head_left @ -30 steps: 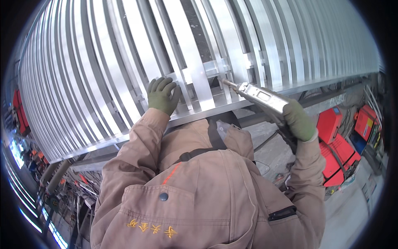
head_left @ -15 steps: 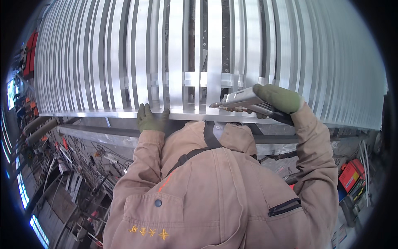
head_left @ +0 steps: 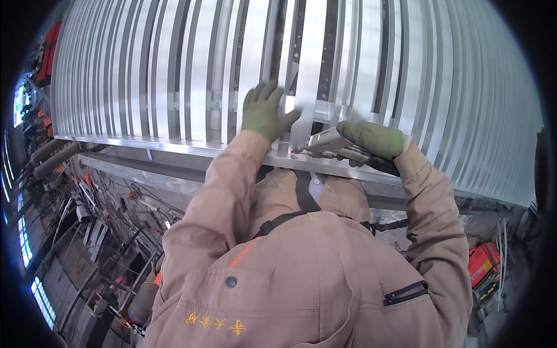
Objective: The person welds a large curved metal panel using a handheld welding tool. They move the tool along seams between vertical slats, creating bright sparks. The person occasionally repositions the panel and continues welding different sections.
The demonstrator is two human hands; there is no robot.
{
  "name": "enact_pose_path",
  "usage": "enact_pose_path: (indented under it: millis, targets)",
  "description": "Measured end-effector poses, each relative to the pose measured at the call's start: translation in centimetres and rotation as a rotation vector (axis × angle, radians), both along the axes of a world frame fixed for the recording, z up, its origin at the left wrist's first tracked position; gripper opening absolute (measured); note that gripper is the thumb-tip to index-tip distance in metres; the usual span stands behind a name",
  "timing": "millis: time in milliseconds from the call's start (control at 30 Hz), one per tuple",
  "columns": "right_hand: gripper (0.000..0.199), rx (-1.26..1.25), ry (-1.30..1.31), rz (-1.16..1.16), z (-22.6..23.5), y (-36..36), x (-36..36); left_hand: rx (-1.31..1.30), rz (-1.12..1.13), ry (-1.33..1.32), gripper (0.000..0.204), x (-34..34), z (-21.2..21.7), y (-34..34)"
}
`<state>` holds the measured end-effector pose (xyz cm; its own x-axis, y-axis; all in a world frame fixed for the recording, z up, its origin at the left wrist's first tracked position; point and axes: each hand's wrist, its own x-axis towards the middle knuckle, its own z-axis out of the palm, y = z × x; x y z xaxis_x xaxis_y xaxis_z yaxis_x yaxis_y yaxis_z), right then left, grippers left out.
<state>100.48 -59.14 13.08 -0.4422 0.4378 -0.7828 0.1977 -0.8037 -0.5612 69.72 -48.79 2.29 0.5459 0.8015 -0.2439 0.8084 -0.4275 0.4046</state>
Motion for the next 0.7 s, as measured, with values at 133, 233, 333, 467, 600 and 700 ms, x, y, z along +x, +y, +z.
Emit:
enact_pose_path:
  millis: [133, 233, 333, 467, 600, 700]
  targets:
    - [0.065, -0.003, -0.002, 0.002, -0.2, 0.0, -0.1, 0.034, -0.078, 0.149, 0.109, 5.6, -1.0, 2.8]
    - [0.066, -0.024, -0.003, -0.065, -1.3, -1.1, -0.3, -0.096, -0.037, 0.314, 0.132, 8.4, -1.6, 3.0]
    - [0.069, -0.061, -0.047, 0.043, -0.3, -0.2, 0.2, -0.152, 0.067, 0.330, 0.151, 9.5, -2.8, 2.1]
    - [0.075, 0.113, -0.026, 0.066, -0.4, -0.5, 0.1, -0.116, 0.078, 0.359, 0.149, 9.7, -3.5, 1.8]
    - [0.073, 0.053, -0.011, 0.000, -0.8, -1.2, 0.1, -0.142, 0.083, 0.360, 0.140, 9.8, -4.6, 2.0]
    - [0.073, 0.051, 0.036, -0.005, -1.1, -1.0, 0.4, -0.136, 0.070, 0.344, 0.133, 9.7, -4.5, 2.0]
